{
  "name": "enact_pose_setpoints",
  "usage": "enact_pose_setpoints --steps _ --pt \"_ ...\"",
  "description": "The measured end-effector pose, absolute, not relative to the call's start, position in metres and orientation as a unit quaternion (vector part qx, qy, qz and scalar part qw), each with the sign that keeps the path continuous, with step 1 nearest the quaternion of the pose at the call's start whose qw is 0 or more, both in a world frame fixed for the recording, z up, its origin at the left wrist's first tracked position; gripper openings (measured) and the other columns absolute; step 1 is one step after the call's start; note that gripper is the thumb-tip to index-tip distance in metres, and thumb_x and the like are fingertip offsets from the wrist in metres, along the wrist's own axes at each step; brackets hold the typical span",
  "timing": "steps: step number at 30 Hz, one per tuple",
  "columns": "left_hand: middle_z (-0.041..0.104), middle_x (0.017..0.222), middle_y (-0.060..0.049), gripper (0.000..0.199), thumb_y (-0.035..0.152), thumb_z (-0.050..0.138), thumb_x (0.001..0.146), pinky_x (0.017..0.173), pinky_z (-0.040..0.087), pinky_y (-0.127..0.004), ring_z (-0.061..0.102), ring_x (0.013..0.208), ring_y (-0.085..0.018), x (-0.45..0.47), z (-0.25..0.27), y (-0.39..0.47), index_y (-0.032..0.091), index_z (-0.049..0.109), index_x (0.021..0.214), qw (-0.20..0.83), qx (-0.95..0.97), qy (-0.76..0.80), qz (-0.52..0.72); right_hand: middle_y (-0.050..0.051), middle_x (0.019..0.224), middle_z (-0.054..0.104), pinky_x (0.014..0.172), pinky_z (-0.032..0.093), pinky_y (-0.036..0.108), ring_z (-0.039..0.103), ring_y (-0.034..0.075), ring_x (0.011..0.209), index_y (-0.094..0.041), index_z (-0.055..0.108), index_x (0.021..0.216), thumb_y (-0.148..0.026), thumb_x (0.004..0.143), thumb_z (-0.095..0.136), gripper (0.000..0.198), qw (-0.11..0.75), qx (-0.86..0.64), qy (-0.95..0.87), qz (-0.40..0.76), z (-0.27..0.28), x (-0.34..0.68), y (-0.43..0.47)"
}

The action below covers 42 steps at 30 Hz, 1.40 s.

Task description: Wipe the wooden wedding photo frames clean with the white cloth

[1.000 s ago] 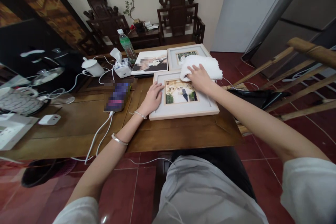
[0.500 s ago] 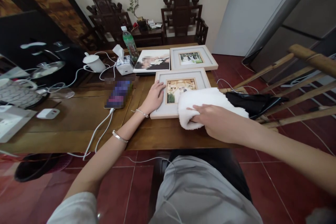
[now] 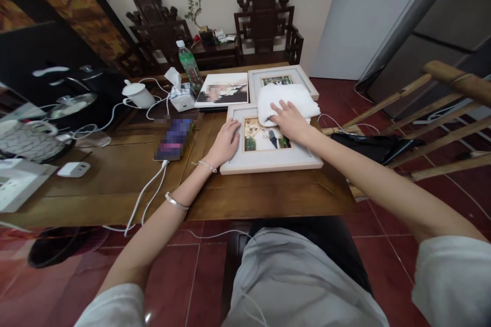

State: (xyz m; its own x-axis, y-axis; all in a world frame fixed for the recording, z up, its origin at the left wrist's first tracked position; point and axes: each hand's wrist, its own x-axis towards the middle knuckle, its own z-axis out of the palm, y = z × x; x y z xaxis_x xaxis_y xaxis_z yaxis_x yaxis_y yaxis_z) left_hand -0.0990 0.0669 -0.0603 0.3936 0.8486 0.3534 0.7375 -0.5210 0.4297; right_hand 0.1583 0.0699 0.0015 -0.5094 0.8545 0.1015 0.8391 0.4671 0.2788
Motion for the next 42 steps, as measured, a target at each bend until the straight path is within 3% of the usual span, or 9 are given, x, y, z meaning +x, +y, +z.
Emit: enact_pose_setpoints --steps 9,14,19,23,26,30,35,39,42 --pt "0.055 0.151 -0.017 0.041 0.021 0.043 0.099 0.127 0.030 -0.055 0.038 0.151 -0.031 -0.097 -0.063 0.068 0.012 0.060 0.135 0.096 0.830 0.480 0.268 0.018 0.121 0.071 0.079 0.044 0.036 0.066 0.029 0.101 -0.015 0.072 0.125 0.000 0.084 0.050 0.049 0.111 0.446 0.888 0.024 0.040 0.153 -0.034" --pt "0.054 0.151 -0.018 0.041 0.020 0.043 0.098 0.127 0.030 -0.054 0.038 0.152 -0.031 -0.098 -0.063 0.068 0.010 0.060 0.135 0.093 0.831 0.479 0.266 0.012 0.093 0.073 0.072 0.044 0.032 0.067 0.022 0.082 -0.016 0.075 0.104 0.005 0.080 0.048 0.042 0.109 0.388 0.913 -0.069 0.072 0.153 -0.078" --pt "0.055 0.151 -0.018 0.041 0.021 0.043 0.099 0.127 0.030 -0.055 0.039 0.151 -0.032 -0.098 -0.063 0.068 0.011 0.061 0.135 0.093 0.832 0.478 0.265 0.017 0.120 0.071 0.081 0.049 0.034 0.068 0.027 0.105 -0.017 0.072 0.122 0.005 0.080 0.048 0.053 0.063 0.419 0.905 -0.032 0.051 0.144 -0.062" --pt "0.056 0.149 -0.019 0.041 0.021 0.043 0.099 0.126 0.030 -0.056 0.040 0.151 -0.032 -0.097 -0.063 0.068 0.010 0.061 0.134 0.092 0.832 0.479 0.267 0.018 0.159 0.046 0.110 0.039 0.056 0.041 0.040 0.146 -0.016 0.064 0.139 0.002 0.085 0.045 0.060 0.043 0.496 0.865 0.060 0.019 0.151 -0.003" --pt "0.056 0.149 -0.020 0.042 0.021 0.043 0.099 0.126 0.030 -0.056 0.040 0.150 -0.032 -0.098 -0.063 0.069 0.008 0.061 0.134 0.091 0.833 0.475 0.269 0.017 0.165 0.037 0.116 0.028 0.062 0.029 0.041 0.152 -0.014 0.062 0.142 0.002 0.088 0.042 0.060 0.005 0.531 0.840 0.112 0.005 0.158 0.044" --pt "0.056 0.149 -0.017 0.041 0.022 0.045 0.098 0.126 0.030 -0.057 0.039 0.151 -0.032 -0.099 -0.063 0.069 0.012 0.061 0.135 0.101 0.832 0.473 0.274 0.015 0.164 0.039 0.116 0.027 0.060 0.031 0.042 0.150 -0.012 0.065 0.138 0.001 0.088 0.043 0.056 0.009 0.524 0.843 0.119 0.000 0.155 0.068" --pt "0.055 0.150 -0.017 0.043 0.022 0.044 0.098 0.126 0.029 -0.058 0.038 0.151 -0.032 -0.098 -0.063 0.068 0.013 0.061 0.136 0.106 0.831 0.476 0.267 0.017 0.152 0.055 0.104 0.039 0.050 0.050 0.038 0.135 -0.013 0.071 0.127 -0.001 0.087 0.045 0.049 0.056 0.471 0.875 0.096 0.011 0.146 0.028" --pt "0.052 0.153 -0.019 0.046 0.024 0.040 0.099 0.128 0.027 -0.053 0.036 0.152 -0.032 -0.096 -0.063 0.068 0.009 0.058 0.139 0.100 0.831 0.483 0.259 0.016 0.118 0.073 0.078 0.044 0.035 0.067 0.028 0.102 -0.017 0.075 0.118 0.000 0.084 0.047 0.047 0.103 0.419 0.902 0.010 0.040 0.148 -0.024" --pt "0.051 0.156 -0.017 0.048 0.025 0.040 0.099 0.129 0.025 -0.055 0.034 0.154 -0.032 -0.096 -0.063 0.068 0.010 0.055 0.142 0.109 0.833 0.477 0.257 0.013 0.097 0.074 0.068 0.041 0.031 0.068 0.022 0.082 -0.017 0.076 0.107 0.002 0.082 0.048 0.042 0.117 0.387 0.913 -0.050 0.059 0.148 -0.055"
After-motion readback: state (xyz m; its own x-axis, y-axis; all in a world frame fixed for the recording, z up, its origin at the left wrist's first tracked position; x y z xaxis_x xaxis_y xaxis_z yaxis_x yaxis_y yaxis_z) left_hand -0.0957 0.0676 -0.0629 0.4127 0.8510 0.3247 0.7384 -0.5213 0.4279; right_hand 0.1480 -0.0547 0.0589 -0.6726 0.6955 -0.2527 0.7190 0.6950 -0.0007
